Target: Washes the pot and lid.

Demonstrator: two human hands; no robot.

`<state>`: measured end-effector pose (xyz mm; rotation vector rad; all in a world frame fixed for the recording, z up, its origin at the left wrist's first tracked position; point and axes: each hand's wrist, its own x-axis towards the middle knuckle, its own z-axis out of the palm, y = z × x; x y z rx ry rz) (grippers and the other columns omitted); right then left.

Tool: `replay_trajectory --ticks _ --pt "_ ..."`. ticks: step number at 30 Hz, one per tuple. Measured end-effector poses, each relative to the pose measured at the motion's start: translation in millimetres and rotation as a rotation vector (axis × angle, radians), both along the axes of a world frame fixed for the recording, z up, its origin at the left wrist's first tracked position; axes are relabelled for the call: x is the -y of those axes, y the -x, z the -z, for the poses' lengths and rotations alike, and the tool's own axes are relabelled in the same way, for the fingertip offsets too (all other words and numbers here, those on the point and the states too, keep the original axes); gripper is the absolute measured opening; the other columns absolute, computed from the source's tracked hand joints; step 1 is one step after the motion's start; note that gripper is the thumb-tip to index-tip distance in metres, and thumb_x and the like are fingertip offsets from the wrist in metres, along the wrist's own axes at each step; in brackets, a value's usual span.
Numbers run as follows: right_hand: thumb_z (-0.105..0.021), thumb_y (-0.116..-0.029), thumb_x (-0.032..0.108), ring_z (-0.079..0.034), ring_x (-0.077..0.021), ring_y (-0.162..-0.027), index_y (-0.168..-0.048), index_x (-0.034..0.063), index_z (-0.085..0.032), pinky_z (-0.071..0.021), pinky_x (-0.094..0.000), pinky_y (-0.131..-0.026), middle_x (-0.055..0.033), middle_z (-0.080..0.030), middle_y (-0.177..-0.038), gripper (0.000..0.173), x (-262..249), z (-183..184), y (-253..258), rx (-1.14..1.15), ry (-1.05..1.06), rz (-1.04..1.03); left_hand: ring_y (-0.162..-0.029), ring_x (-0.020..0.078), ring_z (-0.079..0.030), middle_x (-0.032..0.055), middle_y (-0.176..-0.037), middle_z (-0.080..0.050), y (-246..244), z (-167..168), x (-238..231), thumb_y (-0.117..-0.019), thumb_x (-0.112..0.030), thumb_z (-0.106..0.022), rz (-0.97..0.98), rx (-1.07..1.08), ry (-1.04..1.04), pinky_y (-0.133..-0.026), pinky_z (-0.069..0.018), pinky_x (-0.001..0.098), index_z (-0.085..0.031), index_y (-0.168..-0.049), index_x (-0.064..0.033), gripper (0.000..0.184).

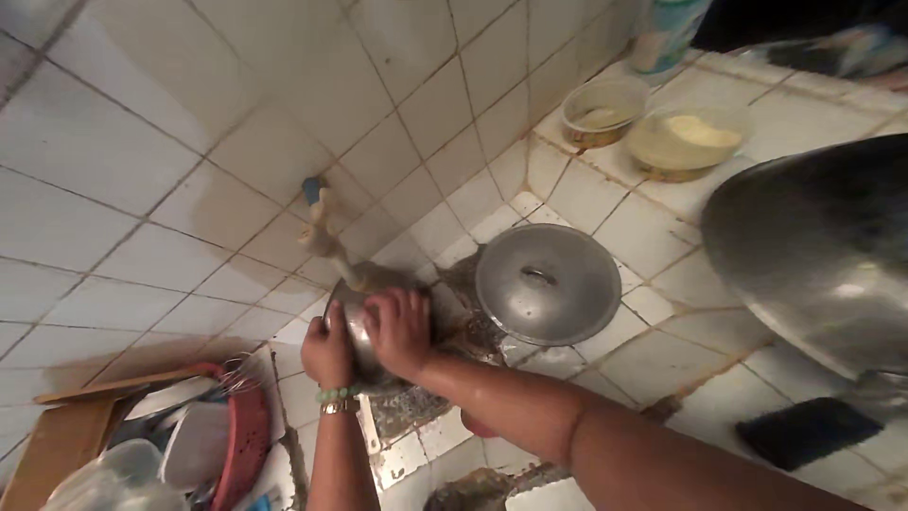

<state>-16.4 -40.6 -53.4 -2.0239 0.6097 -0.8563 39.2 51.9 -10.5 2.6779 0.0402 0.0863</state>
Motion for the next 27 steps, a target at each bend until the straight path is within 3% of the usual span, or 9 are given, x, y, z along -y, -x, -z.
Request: replay_trajectory --ticks 2,4,7,9,12,14,19,25,27 --pt "-0.052 -0.1067 0.032 -0.06 -0.041 -0.122 -0.127 0.0029 -0.066 -0.0425 -0.0613 -0.103 -0.021 -0.066 -0.125 0.038 30 -11 -5 -0.235 -0.23 -0.157 -0.075 0.0328 -0.061 0.0151 -0.076 -0.06 -1 1 -2 -0.1024 -0.049 -0.056 -0.001 0.002 0.008 -0.072 -0.0467 0.0578 -0.065 -0.088 0.0013 0.053" --pt "-0.043 -0.1101 0.035 -0.054 -0.0392 -0.13 -0.138 0.0053 -0.057 -0.0384 -0.0605 -0.109 -0.0206 -0.06 -0.135 0.043 65 -5 -23 -0.433 -0.442 -0.151 -0.073 0.0319 -0.06 0.0142 -0.074 -0.059 1 3 -3 -0.1015 -0.051 -0.057 -0.013 0.006 0.016 -0.071 -0.0464 0.0571 -0.065 -0.087 0.0006 0.054" --pt "-0.047 -0.1086 0.032 -0.058 -0.0389 -0.126 -0.133 0.0049 -0.061 -0.0424 -0.0588 -0.107 -0.0203 -0.063 -0.131 0.039 48 -10 -15 -0.369 -0.346 -0.142 -0.072 0.0309 -0.058 0.013 -0.072 -0.057 2 5 -5 -0.1014 -0.051 -0.057 -0.015 0.029 0.027 -0.07 -0.0454 0.0562 -0.064 -0.084 0.0002 0.054" --pt "-0.057 -0.1025 0.032 -0.066 -0.0393 -0.113 -0.117 0.0044 -0.071 -0.0495 -0.0588 -0.095 -0.0186 -0.071 -0.117 0.034 17 -9 -1 -0.152 -0.131 -0.111 -0.071 0.0295 -0.058 0.0127 -0.071 -0.057 5 8 -9 -0.102 -0.048 -0.058 -0.012 0.048 0.057 -0.07 -0.0457 0.0548 -0.064 -0.084 0.0013 0.052" --pt "-0.042 -0.1108 0.034 -0.056 -0.0388 -0.129 -0.138 0.0039 -0.058 -0.041 -0.06 -0.108 -0.0207 -0.063 -0.134 0.043 51 -11 -16 -0.389 -0.44 -0.275 -0.068 0.0255 -0.056 0.0113 -0.07 -0.055 16 15 -16 -0.1034 -0.042 -0.058 -0.066 0.095 0.143 -0.069 -0.0466 0.0511 -0.063 -0.085 0.003 0.049" --pt "-0.037 -0.1119 0.036 -0.059 -0.0387 -0.126 -0.14 0.0056 -0.054 -0.0421 -0.0625 -0.106 -0.0211 -0.064 -0.131 0.045 73 7 -42 -0.499 -0.596 -0.246 -0.066 0.023 -0.057 0.0097 -0.069 -0.055 23 21 -21 -0.1034 -0.04 -0.058 -0.104 0.139 0.195 -0.068 -0.0472 0.0485 -0.063 -0.084 0.0024 0.047" --pt "-0.046 -0.1096 0.032 -0.056 -0.0374 -0.126 -0.136 0.0073 -0.059 -0.0407 -0.0586 -0.106 -0.0188 -0.063 -0.13 0.039 51 -17 -30 -0.407 -0.391 -0.379 -0.062 0.0144 -0.054 0.0039 -0.066 -0.052 25 28 -29 -0.1038 -0.035 -0.059 -0.106 0.18 0.276 -0.065 -0.0467 0.0391 -0.06 -0.08 0.0011 0.043" --pt "-0.038 -0.1123 0.032 -0.058 -0.0401 -0.128 -0.148 0.0001 -0.045 -0.046 -0.0567 -0.107 -0.0265 -0.06 -0.136 0.048 86 32 -66 -0.578 -0.737 -0.399 -0.062 0.0056 -0.054 -0.0005 -0.067 -0.052 27 37 -44 -0.1047 -0.029 -0.056 -0.053 0.217 0.383 -0.064 -0.0484 0.0289 -0.061 -0.082 0.0002 0.037" --pt "-0.038 -0.1123 0.033 -0.059 -0.0385 -0.127 -0.146 0.0028 -0.049 -0.0463 -0.0558 -0.107 -0.0245 -0.063 -0.133 0.046 83 34 -63 -0.562 -0.751 -0.387 -0.074 0.0167 -0.062 0.0104 -0.078 -0.062 30 27 -51 -0.1096 -0.035 -0.043 -0.083 0.134 0.234 -0.073 -0.0522 0.0389 -0.067 -0.091 0.0042 0.049"
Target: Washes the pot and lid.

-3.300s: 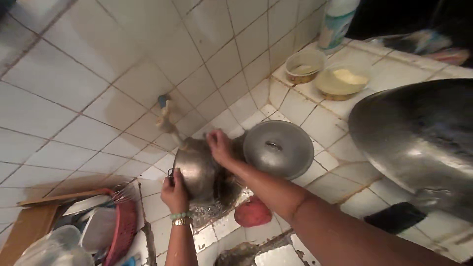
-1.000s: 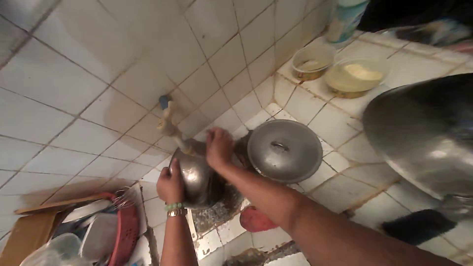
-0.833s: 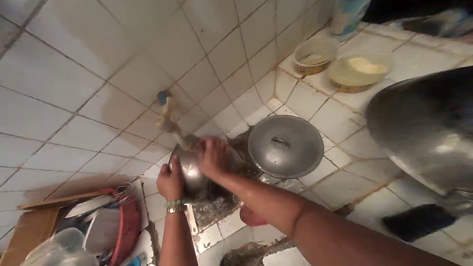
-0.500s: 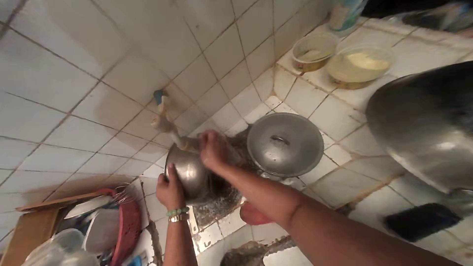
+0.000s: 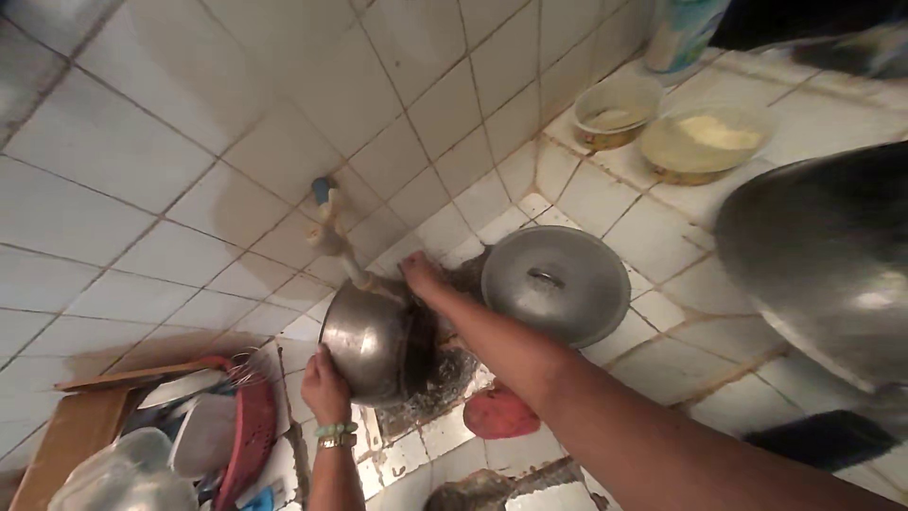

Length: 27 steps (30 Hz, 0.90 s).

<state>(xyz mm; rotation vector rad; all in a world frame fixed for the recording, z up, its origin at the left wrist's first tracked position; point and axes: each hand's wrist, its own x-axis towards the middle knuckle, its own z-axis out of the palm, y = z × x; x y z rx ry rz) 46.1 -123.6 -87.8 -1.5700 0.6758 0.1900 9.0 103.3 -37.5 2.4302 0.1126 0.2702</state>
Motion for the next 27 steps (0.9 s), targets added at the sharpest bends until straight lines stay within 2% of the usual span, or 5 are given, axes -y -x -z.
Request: replay_trajectory --ticks 3,11,18,23,27 --pt "-0.042 -0.111 0.035 -0.06 -0.0367 -0.125 -0.139 0.004 -0.055 -0.0441 -0.0573 -0.107 -0.0212 -0.066 -0.129 0.044 -5 -11 14 0.033 0.037 0.051 -0.102 0.0496 -0.066 0.0323 -0.102 -0.068 -8 -42 13 -0.1078 -0.055 -0.036 0.003 -0.275 -0.354 -0.089 -0.0453 0.0696 -0.07 -0.108 0.0083 0.072" --pt "-0.051 -0.1078 0.037 -0.059 -0.0382 -0.124 -0.134 0.0061 -0.062 -0.0407 -0.0608 -0.107 -0.0206 -0.065 -0.129 0.042 9 -45 43 0.248 0.222 0.122 -0.057 0.0185 -0.054 0.0043 -0.06 -0.055 -16 -30 66 -0.0978 -0.049 -0.065 0.032 -0.112 0.006 -0.061 -0.0472 0.0445 -0.06 -0.066 -0.004 0.055" --pt "-0.05 -0.1054 0.031 -0.059 -0.0417 -0.125 -0.127 0.0072 -0.069 -0.0428 -0.0619 -0.103 -0.0203 -0.068 -0.126 0.037 -38 -59 60 0.418 0.523 0.066 -0.065 0.0207 -0.059 0.0092 -0.067 -0.058 -21 -12 65 -0.1041 -0.047 -0.055 -0.099 -0.064 0.103 -0.067 -0.0487 0.0455 -0.063 -0.074 0.0013 0.057" --pt "-0.049 -0.1087 0.031 -0.057 -0.0457 -0.122 -0.135 0.0072 -0.057 -0.0459 -0.0659 -0.098 -0.0249 -0.061 -0.129 0.036 15 -41 8 0.142 0.314 0.139 -0.061 0.0178 -0.059 0.0061 -0.065 -0.059 -19 -8 61 -0.1029 -0.048 -0.057 -0.125 -0.049 0.13 -0.064 -0.0496 0.0424 -0.063 -0.073 -0.002 0.055" --pt "-0.05 -0.1077 0.034 -0.059 -0.04 -0.123 -0.13 0.0075 -0.065 -0.0432 -0.0596 -0.103 -0.0206 -0.065 -0.127 0.038 -23 -59 40 0.341 0.485 0.079 -0.059 0.0169 -0.058 0.0053 -0.062 -0.057 -21 -6 62 -0.1025 -0.047 -0.058 -0.114 -0.028 0.158 -0.063 -0.049 0.0417 -0.061 -0.071 -0.002 0.055"
